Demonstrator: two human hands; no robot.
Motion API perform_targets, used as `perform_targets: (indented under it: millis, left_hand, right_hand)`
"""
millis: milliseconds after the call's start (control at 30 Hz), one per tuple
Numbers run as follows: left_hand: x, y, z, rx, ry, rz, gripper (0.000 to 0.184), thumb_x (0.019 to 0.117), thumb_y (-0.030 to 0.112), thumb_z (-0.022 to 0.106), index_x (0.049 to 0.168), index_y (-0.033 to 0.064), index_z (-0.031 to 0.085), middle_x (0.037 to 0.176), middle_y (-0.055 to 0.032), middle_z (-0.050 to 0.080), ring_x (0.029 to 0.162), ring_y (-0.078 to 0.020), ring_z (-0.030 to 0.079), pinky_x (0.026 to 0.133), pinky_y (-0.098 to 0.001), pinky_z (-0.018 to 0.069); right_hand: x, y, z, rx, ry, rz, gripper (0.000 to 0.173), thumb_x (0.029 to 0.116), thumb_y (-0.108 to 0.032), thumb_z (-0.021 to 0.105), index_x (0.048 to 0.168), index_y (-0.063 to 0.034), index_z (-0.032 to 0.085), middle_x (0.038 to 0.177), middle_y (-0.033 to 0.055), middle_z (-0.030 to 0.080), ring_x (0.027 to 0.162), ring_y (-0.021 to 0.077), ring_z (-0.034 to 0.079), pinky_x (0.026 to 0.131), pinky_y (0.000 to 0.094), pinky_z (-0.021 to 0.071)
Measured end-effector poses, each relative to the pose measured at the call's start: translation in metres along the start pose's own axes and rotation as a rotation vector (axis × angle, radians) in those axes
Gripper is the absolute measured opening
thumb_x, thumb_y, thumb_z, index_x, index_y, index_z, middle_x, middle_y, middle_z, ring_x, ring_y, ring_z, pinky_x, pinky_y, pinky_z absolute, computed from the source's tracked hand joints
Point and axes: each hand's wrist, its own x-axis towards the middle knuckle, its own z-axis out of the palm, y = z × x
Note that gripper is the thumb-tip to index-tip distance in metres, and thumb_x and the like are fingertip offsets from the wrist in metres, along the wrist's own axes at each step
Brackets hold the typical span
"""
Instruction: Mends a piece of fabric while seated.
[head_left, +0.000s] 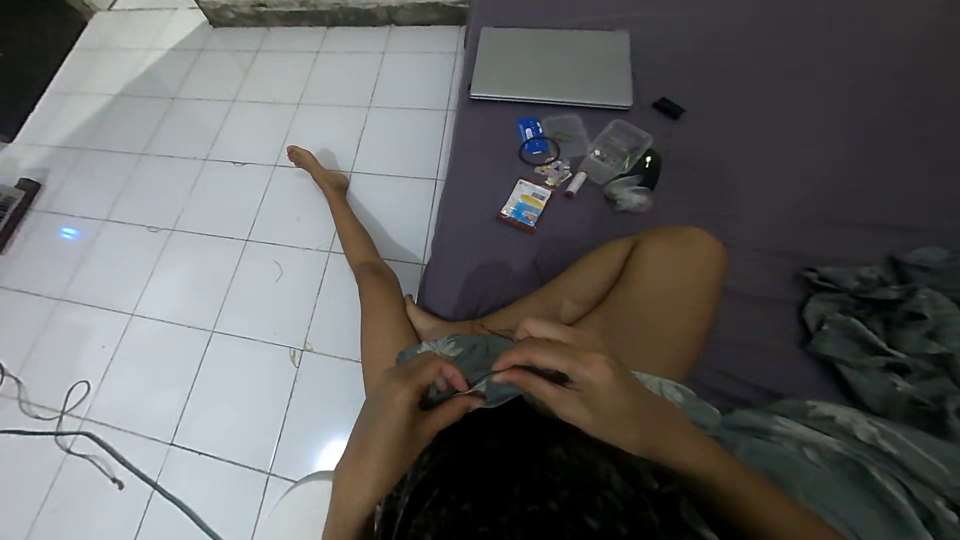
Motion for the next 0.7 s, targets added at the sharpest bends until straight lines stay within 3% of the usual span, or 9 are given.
perform_targets:
  millis: [200, 367, 567, 700]
  left_hand:
    - [-0.0007, 0.0013, 0.0018, -0.186, 0.073, -0.106, 0.025, 0.0844, 0.026, 0.08, 0.09, 0.0029, 0.075, 0.068, 0.0079, 0.054, 0.061, 0.0121, 0.04, 0.054, -0.0044, 0.0305]
    - [-0.0004, 0.0045, 0.0053, -0.357, 0.093, -0.245, 0.022, 0.0803, 0.026, 0.083, 0.088, 0.0061, 0.076, 0.07, 0.0137, 0.057, 0.058, 0.0155, 0.041, 0.051, -0.0033, 0.0324]
    - [0.0001, 0.0037, 0.0072, -0.337, 0.104, -0.19, 0.02, 0.0851, 0.022, 0.079, 0.09, 0.0026, 0.079, 0.071, 0.0112, 0.058, 0.064, 0.0141, 0.046, 0.057, -0.0037, 0.0361]
    - [0.0009, 0.0065, 0.0076, -0.312, 0.125, -0.229, 0.016, 0.0842, 0.02, 0.08, 0.087, 0.0043, 0.078, 0.069, 0.0116, 0.055, 0.062, 0.0138, 0.044, 0.055, -0.0037, 0.0347]
  right_hand:
    - [0.0001, -0.0007, -0.0009, -0.013, 0.027, 0.004, 0.017, 0.0931, -0.017, 0.069, 0.087, -0.0018, 0.074, 0.077, 0.0059, 0.056, 0.073, -0.0005, 0.049, 0.068, 0.0035, 0.0371]
    - [-0.0013, -0.002, -0.0008, -0.024, 0.049, -0.005, 0.018, 0.094, -0.017, 0.067, 0.087, -0.0013, 0.073, 0.076, 0.0055, 0.054, 0.072, -0.0008, 0.048, 0.067, 0.0032, 0.0363]
    - [-0.0027, -0.0016, -0.0011, -0.042, 0.049, -0.014, 0.017, 0.0941, -0.016, 0.067, 0.087, -0.0015, 0.073, 0.077, 0.0062, 0.055, 0.072, -0.0004, 0.049, 0.067, 0.0034, 0.0372]
    - [-0.0018, -0.0021, -0.0014, -0.055, 0.049, -0.023, 0.018, 0.0948, -0.017, 0.067, 0.087, -0.0021, 0.072, 0.077, 0.0056, 0.054, 0.072, -0.0007, 0.048, 0.066, 0.0033, 0.0362]
